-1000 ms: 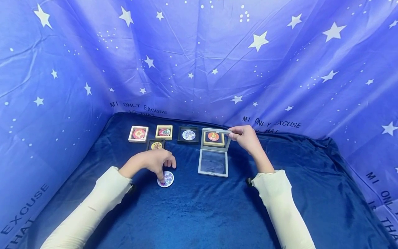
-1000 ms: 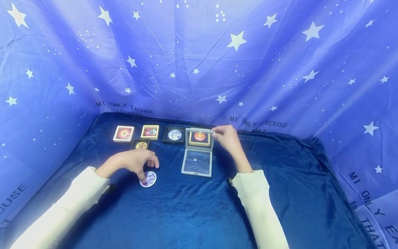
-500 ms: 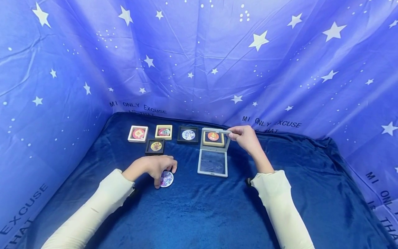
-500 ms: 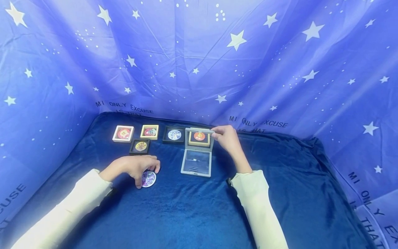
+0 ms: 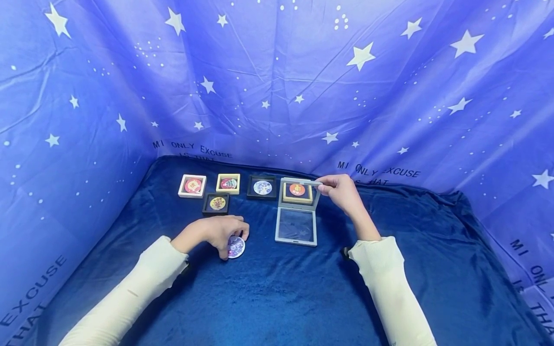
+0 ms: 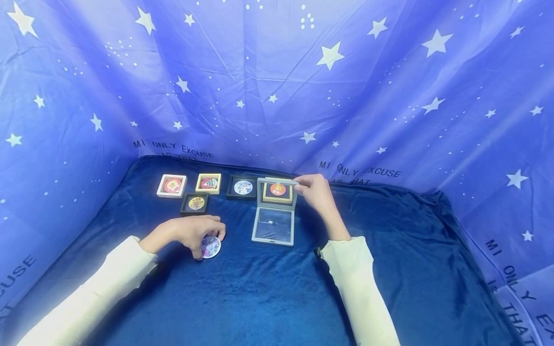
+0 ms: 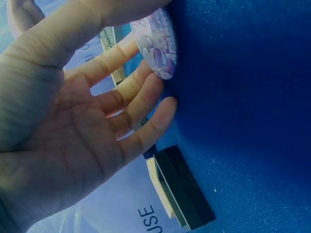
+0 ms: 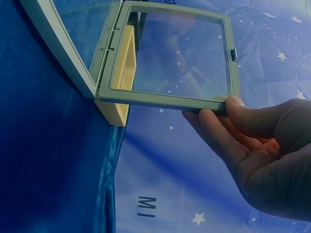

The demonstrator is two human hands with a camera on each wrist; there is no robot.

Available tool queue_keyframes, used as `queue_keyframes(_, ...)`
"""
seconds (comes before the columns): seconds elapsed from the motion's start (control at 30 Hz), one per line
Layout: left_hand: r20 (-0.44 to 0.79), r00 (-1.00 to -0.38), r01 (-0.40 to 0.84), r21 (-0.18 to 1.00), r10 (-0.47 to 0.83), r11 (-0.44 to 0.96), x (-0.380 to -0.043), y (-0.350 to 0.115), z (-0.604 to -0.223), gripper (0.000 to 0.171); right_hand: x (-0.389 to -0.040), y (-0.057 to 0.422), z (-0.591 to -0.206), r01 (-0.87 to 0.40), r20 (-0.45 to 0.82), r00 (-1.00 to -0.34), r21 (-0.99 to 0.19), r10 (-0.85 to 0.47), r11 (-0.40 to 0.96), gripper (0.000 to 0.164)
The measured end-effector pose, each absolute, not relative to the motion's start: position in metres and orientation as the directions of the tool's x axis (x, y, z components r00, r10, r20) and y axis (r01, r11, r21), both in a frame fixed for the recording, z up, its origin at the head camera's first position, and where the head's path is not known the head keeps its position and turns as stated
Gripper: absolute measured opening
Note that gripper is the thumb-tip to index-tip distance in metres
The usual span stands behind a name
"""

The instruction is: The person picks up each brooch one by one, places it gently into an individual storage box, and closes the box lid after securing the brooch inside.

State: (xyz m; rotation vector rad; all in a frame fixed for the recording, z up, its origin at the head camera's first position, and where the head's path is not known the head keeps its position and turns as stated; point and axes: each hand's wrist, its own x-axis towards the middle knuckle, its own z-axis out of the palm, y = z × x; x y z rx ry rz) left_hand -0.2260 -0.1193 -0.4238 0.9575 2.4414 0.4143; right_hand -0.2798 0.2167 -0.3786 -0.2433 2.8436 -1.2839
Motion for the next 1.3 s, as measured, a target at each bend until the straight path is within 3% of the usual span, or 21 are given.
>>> queue_keyframes(0.3,-0.273,-0.649,0.539,0.493,0.710,0.683,-0.230,-0.117,-0.423,0.049,-0.283,0.211,-0.380,-0.137,0.061,-0.988,-0.753,-0.140,0.644,0.022)
queue_keyframes(0.87,-0.192,-0.705,0.555,0.449,0.682,0.700,-0.240,-0.103,-0.411,0.048,-0.287,0.203,-0.378,-0.150,0.077,-0.987,-0.750,-0.141,0.645,0.022)
queue_keyframes(1.3,-0.035,-0.750,0.550,0.521,0.660,0.652,-0.247,-0.082,-0.408,0.050,-0.285,0.205,-0.379,-0.140,0.037,-0.985,-0.754,-0.171,0.642,0.024)
